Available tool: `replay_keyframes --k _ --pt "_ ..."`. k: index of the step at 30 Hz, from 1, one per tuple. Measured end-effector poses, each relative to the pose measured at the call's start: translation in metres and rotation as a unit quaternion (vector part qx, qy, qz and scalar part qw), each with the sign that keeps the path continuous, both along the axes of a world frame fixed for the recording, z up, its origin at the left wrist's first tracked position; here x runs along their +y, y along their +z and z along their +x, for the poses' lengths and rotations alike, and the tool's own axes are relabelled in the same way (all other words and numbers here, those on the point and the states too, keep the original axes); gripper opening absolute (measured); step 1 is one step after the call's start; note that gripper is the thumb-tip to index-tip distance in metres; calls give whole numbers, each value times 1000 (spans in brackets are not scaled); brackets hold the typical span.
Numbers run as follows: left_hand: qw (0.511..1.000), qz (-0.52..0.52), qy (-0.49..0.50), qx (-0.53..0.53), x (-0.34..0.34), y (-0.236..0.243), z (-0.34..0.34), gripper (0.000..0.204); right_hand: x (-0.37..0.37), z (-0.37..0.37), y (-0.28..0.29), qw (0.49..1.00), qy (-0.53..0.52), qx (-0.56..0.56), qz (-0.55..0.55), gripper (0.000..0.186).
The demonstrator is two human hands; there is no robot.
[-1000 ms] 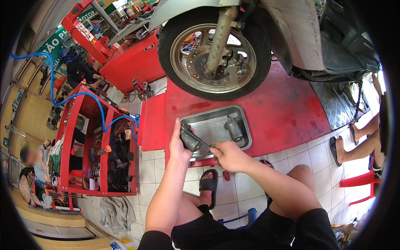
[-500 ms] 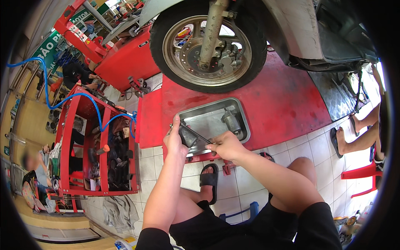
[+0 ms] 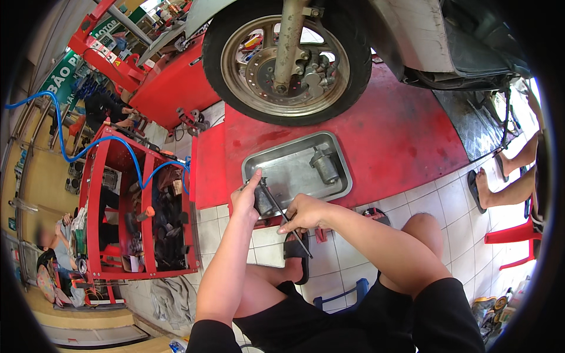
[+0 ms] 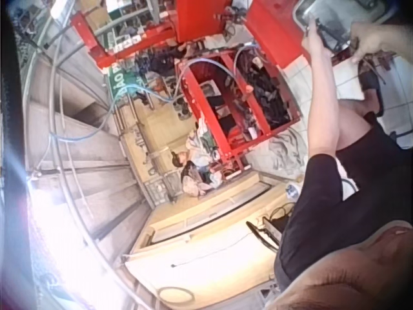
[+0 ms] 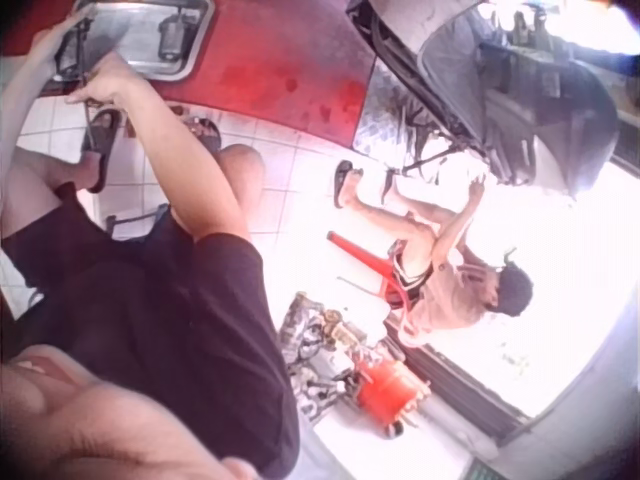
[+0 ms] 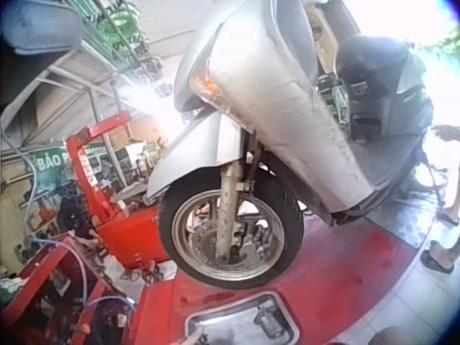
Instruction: The person disassembles a motorcycle starter motor using a screwdriver and their hands. They remove the outer casing, separate the internal components, and place the parts into a metal tray. The person then uses the screwdriver to manipulate the internal gears and shafts of the starter motor.
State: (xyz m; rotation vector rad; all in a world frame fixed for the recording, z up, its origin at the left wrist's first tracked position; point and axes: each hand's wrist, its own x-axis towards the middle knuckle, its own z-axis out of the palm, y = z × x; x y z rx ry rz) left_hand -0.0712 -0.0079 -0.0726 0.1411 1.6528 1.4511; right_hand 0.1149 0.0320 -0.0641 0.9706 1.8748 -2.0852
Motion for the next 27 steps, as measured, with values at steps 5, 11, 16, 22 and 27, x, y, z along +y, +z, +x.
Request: replay_keyframes --k 5,11,16,22,27 --pt "1000 3 -5 -21 -4 -3 -6 39 -2 -6 -11 996 56 45 -59 33" --pt "999 -6 -19 -34 -4 -2 -8 39 -1 -2 -18 981 47 106 -159 40" --pt "998 -8 -21 -52 -5 -3 -9 39 4 -5 -12 991 103 41 -78 37" --pt "998 -8 -30 -57 -3 -1 -10 41 1 -1 -26 978 79 125 -146 51" --pt "997 -8 -40 -60 0 -1 -9 41 7 5 -18 978 66 139 -140 54"
